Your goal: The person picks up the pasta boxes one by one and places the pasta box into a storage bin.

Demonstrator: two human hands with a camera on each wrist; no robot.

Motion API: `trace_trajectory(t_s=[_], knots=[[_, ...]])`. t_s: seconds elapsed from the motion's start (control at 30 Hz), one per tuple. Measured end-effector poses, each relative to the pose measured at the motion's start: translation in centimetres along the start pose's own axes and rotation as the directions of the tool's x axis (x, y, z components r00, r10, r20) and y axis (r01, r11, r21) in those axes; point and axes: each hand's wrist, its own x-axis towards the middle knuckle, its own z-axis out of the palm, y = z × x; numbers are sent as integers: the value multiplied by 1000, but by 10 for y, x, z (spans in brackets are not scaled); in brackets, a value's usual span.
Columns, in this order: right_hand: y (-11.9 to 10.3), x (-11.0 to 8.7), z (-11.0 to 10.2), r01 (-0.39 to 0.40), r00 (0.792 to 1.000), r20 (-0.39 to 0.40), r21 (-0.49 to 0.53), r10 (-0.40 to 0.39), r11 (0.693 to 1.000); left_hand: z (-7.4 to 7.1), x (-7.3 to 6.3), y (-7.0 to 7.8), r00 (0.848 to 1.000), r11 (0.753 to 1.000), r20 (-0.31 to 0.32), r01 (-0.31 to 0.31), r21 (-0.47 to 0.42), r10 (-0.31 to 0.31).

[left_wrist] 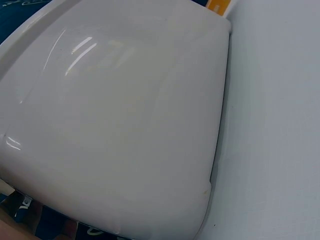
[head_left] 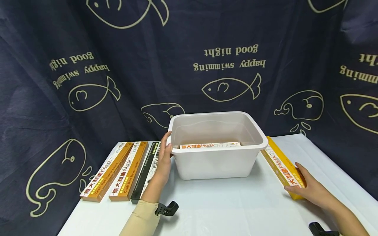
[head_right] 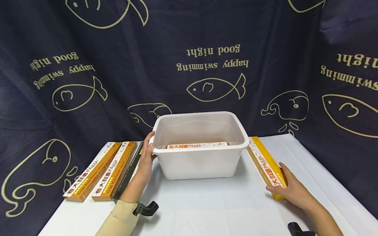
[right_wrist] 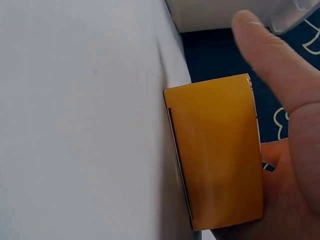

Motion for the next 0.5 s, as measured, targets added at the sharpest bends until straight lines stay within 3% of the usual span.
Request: trace_trajectory(t_s=[0.5], knots=[[11, -8, 1, 99, 995, 15, -101, -98, 990, 0, 0, -1, 1000, 1000, -8, 20, 12, -20]])
